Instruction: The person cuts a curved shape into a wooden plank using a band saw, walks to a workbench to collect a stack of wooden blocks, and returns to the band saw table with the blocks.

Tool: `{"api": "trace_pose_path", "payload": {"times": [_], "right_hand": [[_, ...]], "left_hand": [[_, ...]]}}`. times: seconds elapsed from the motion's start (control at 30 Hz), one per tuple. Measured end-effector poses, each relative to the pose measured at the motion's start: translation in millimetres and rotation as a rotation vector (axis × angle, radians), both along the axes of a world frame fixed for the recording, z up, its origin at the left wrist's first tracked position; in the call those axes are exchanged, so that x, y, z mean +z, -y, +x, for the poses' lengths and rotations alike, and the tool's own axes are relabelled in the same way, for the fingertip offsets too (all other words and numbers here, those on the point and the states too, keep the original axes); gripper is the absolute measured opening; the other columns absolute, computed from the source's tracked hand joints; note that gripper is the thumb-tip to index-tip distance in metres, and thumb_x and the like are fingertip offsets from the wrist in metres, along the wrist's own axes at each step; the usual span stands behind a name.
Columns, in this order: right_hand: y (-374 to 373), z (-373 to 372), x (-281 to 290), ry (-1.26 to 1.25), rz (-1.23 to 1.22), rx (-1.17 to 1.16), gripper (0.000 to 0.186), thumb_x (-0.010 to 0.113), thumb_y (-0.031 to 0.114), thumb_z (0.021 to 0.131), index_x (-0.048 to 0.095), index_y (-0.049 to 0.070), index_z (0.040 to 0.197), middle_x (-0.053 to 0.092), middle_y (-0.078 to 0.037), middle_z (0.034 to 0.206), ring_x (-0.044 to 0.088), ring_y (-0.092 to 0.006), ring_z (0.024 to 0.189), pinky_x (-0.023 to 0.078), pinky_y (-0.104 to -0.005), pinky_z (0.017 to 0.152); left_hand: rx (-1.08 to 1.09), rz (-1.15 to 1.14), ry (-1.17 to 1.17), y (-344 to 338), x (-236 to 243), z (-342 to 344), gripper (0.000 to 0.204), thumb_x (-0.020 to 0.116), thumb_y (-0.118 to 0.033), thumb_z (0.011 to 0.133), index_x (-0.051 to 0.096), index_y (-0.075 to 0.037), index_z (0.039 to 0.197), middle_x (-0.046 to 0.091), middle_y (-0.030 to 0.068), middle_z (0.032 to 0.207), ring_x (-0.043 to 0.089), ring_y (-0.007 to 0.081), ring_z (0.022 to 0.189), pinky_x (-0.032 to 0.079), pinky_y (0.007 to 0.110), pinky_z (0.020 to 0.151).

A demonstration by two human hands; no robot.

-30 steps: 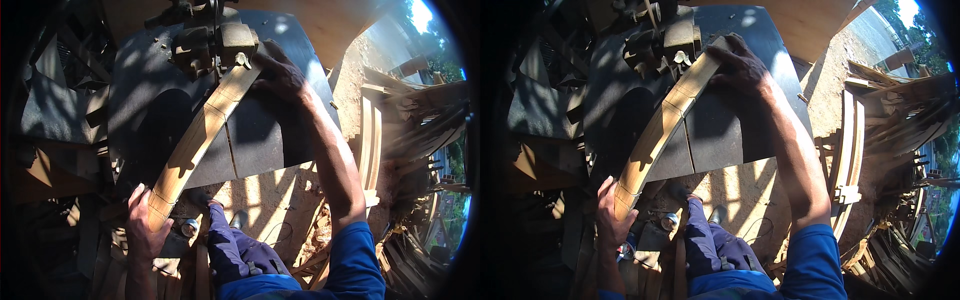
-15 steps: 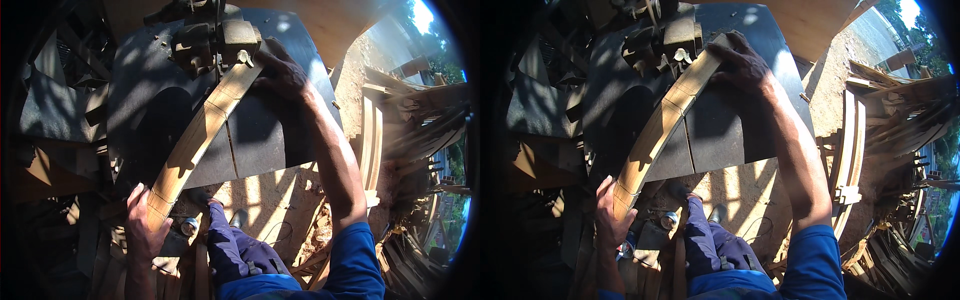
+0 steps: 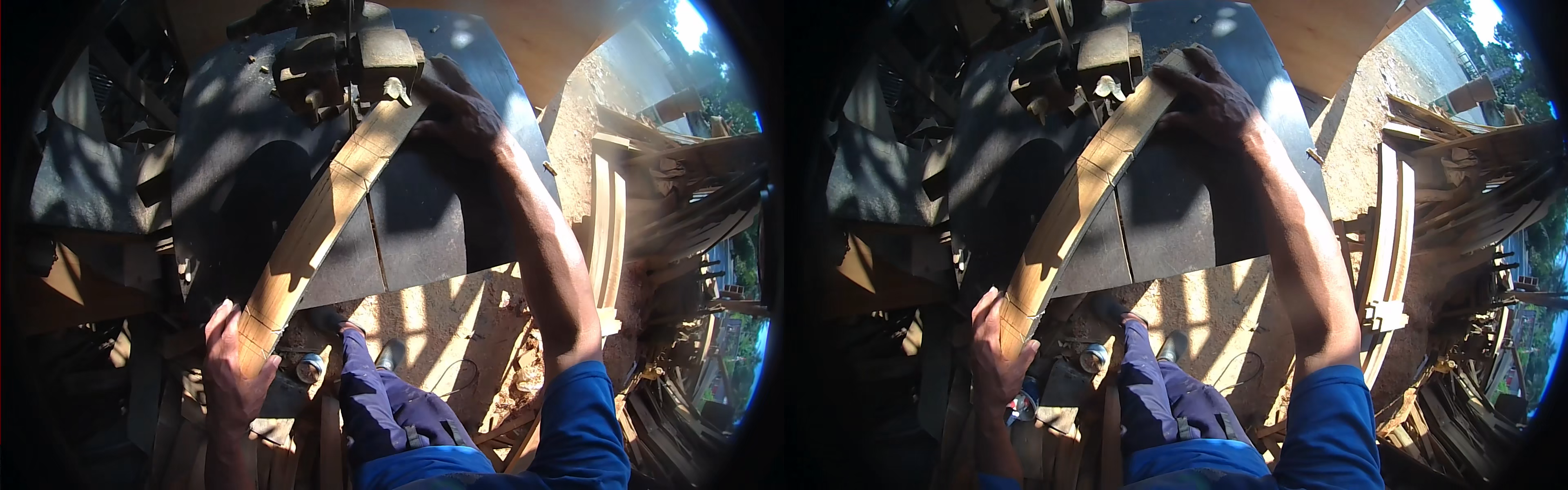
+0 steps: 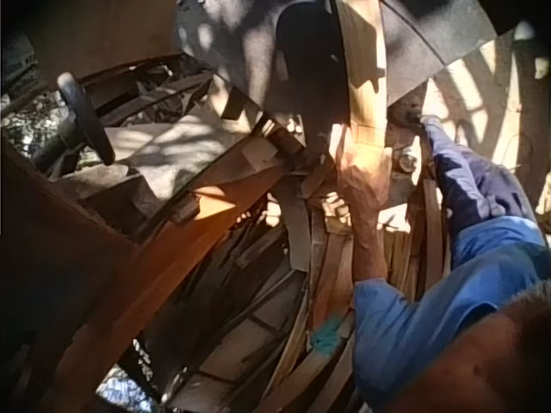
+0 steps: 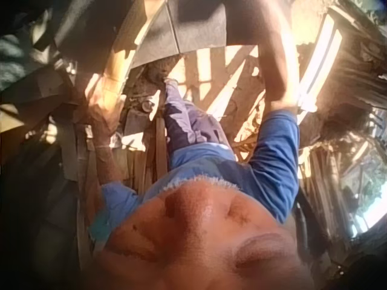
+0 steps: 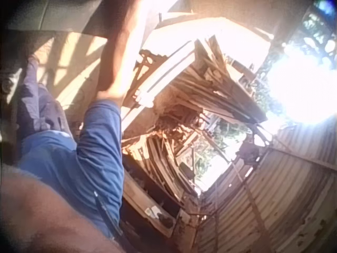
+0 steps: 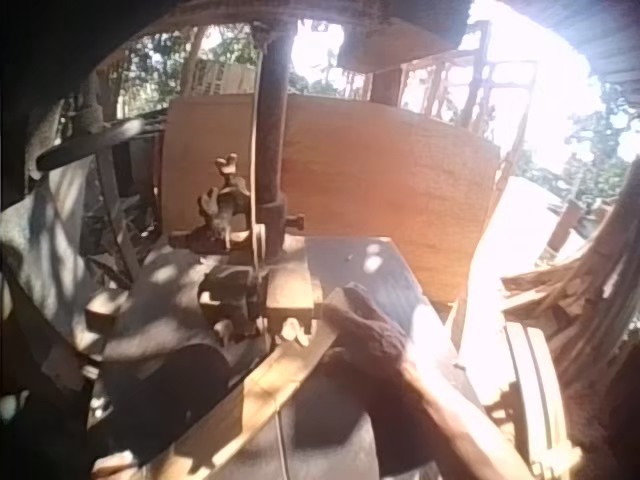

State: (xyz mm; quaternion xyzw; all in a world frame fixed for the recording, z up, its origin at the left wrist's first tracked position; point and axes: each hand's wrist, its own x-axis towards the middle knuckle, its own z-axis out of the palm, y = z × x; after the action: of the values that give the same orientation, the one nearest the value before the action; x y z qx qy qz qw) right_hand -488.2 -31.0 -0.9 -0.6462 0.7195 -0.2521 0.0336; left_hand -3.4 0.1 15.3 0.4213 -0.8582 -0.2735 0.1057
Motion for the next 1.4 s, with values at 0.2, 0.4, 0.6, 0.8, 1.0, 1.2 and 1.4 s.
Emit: {"api": "trace_pose_path", "payload": {"times": [0.2,0.4,0.6,0.8,1.0,1.2,1.4], "right_hand": [[3.3,-2.9,-2.3,-0.038,-0.038,0.014,0.082,0.085,0.052,0.076,0.055,0.031,0.149,0.029,-0.023,0.164,0.045,-0.0428,0.143,0.04,-0.0457,0.118],[3.9,-5.6,-6.6,-0.028,-0.042,0.014,0.081,0.085,0.052,0.076,0.055,0.031,0.149,0.03,-0.023,0.164,0.045,-0.0439,0.142,0.041,-0.0459,0.118],[3.7,-2.9,-2.3,-0.015,-0.015,0.003,0.081,0.084,0.05,0.078,0.054,0.029,0.15,0.029,-0.02,0.166,0.039,-0.0409,0.147,0.039,-0.0457,0.119],[6.1,-4.0,-3.3,-0.01,-0.019,0.008,0.08,0.084,0.051,0.078,0.054,0.028,0.15,0.029,-0.021,0.166,0.037,-0.0411,0.148,0.038,-0.0462,0.119],[8.1,-8.0,-8.3,-0.014,-0.049,0.034,0.08,0.084,0.053,0.077,0.056,0.03,0.148,0.029,-0.025,0.163,0.036,-0.0445,0.148,0.037,-0.0465,0.12],[4.6,-4.0,-4.4,-0.022,-0.046,0.037,0.077,0.088,0.044,0.074,0.06,0.027,0.145,0.031,-0.026,0.162,0.034,-0.0435,0.149,0.036,-0.0458,0.121],[6.0,-3.6,-1.7,0.012,-0.02,0.03,0.078,0.089,0.043,0.073,0.062,0.023,0.144,0.031,-0.025,0.162,0.037,-0.0431,0.148,0.039,-0.0449,0.118]], "left_hand": [[0.002,0.016,0.021,2.5,0.1,-0.7,0.078,0.076,-0.027,0.077,0.048,0.006,0.141,0.044,0.0284,0.147,0.046,0.0431,0.137,0.038,0.051,0.115],[0.002,0.003,0.029,1.6,3.0,-3.2,0.08,0.08,-0.015,0.073,0.045,0.01,0.141,0.046,0.0295,0.145,0.046,0.0447,0.137,0.038,0.05,0.117],[-0.004,0.007,0.032,2.9,5.0,-5.0,0.081,0.08,-0.016,0.074,0.045,0.01,0.141,0.046,0.03,0.144,0.046,0.0451,0.136,0.038,0.05,0.117],[-0.005,-0.013,0.043,3.7,4.5,-4.4,0.081,0.081,-0.015,0.074,0.045,0.009,0.142,0.046,0.0292,0.143,0.047,0.0441,0.136,0.039,0.049,0.117],[0.032,-0.004,0.082,3.9,6.6,-5.5,0.083,0.082,-0.011,0.072,0.045,0.008,0.144,0.046,0.0258,0.144,0.047,0.0412,0.136,0.039,0.047,0.118],[0.006,0.007,0.028,9.5,5.4,-1.4,0.081,0.082,-0.012,0.07,0.048,0.008,0.141,0.048,0.027,0.144,0.047,0.0427,0.137,0.039,0.048,0.118],[0.039,0.031,-0.004,10.6,4.4,-1.0,0.08,0.08,-0.01,0.066,0.05,0.008,0.139,0.049,0.0252,0.144,0.048,0.0408,0.137,0.038,0.046,0.118]]}}
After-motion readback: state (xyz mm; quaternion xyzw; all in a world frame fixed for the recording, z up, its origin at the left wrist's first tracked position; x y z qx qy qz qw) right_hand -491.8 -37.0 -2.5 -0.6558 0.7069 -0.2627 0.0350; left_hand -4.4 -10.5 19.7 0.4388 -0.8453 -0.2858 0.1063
